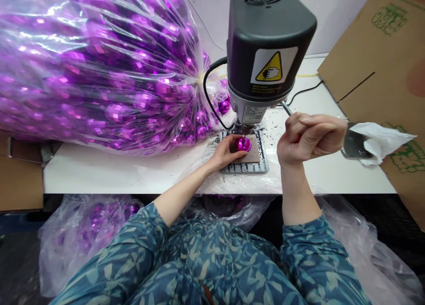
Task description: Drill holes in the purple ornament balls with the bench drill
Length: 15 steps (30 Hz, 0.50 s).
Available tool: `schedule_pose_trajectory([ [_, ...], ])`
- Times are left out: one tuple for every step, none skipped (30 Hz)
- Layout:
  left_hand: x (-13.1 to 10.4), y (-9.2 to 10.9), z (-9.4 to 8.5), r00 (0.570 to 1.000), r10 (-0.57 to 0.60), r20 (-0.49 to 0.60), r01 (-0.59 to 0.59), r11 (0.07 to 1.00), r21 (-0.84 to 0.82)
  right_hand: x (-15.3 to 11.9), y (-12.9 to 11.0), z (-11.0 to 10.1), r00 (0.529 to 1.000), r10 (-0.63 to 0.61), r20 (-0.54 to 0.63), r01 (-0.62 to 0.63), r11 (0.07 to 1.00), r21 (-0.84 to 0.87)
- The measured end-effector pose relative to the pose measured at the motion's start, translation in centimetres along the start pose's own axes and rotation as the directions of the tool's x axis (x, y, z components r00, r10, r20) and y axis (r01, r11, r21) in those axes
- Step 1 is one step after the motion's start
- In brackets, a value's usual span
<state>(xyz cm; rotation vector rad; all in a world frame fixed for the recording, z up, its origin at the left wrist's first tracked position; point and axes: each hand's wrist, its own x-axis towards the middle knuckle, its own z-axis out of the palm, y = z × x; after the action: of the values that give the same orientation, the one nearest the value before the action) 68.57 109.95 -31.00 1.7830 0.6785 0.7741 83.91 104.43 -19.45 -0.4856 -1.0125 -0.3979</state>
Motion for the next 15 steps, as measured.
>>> schedule_pose_trajectory([
  [0.0,0.0,0.0,1.000,-0.003,0.001,0.003,1.000,-0.002,0.0,0.0,0.0,1.000,0.002,-0.005,-0.002,1.000,0.011],
  [0.1,0.0,0.1,1.000,-0.005,0.001,0.005,1.000,-0.004,0.2,-0.1,0.1,1.000,0.014,-0.014,-0.013,1.000,0.021],
  [0.1,0.0,0.1,1.000,-0.007,0.003,0.007,1.000,-0.004,0.6,-0.2,0.4,0.999,0.035,-0.025,-0.034,0.999,0.026],
  [0.2,0.1,0.2,1.000,-0.011,0.005,0.011,1.000,0.000,1.2,-0.4,0.8,0.997,0.065,-0.036,-0.064,0.998,0.025],
  [0.3,0.2,0.3,1.000,-0.016,0.000,0.016,1.000,0.012,2.1,-0.6,1.3,0.994,0.106,-0.041,-0.106,0.994,0.015],
  [0.3,0.4,0.4,1.000,-0.022,-0.020,0.023,0.999,0.036,3.1,-0.9,1.9,0.987,0.155,-0.040,-0.155,0.988,0.000],
  [0.1,0.8,0.4,0.998,-0.029,-0.056,0.033,0.997,0.072,4.2,-1.1,2.5,0.976,0.214,-0.031,-0.214,0.977,-0.020],
  [-0.2,1.2,0.4,0.994,-0.030,-0.108,0.043,0.992,0.118,5.2,-1.3,3.1,0.957,0.288,-0.025,-0.288,0.957,-0.042],
  [-0.7,1.8,0.3,0.986,-0.021,-0.166,0.049,0.984,0.170,6.1,-1.5,3.6,0.935,0.355,-0.024,-0.356,0.933,-0.051],
  [-1.5,2.4,0.2,0.977,-0.001,-0.212,0.049,0.974,0.221,6.8,-1.6,4.0,0.914,0.406,-0.021,-0.407,0.912,-0.058],
  [-2.5,2.9,0.0,0.975,0.029,-0.220,0.033,0.962,0.270,7.3,-1.7,4.3,0.898,0.440,-0.016,-0.441,0.896,-0.058],
  [-3.9,3.5,-0.3,0.983,0.062,-0.174,-0.004,0.949,0.316,7.6,-1.7,4.4,0.890,0.455,-0.008,-0.455,0.889,-0.054],
  [-5.5,3.9,-0.5,0.992,0.096,-0.076,-0.062,0.930,0.363,7.7,-1.8,4.5,0.890,0.457,0.004,-0.456,0.888,-0.052],
  [-7.2,4.1,-0.8,0.989,0.129,0.070,-0.146,0.901,0.409,7.7,-1.8,4.4,0.891,0.453,0.012,-0.452,0.890,-0.050],
  [-9.0,4.1,-1.0,0.960,0.153,0.233,-0.247,0.852,0.461,7.6,-1.7,4.4,0.893,0.451,0.017,-0.450,0.892,-0.046],
])
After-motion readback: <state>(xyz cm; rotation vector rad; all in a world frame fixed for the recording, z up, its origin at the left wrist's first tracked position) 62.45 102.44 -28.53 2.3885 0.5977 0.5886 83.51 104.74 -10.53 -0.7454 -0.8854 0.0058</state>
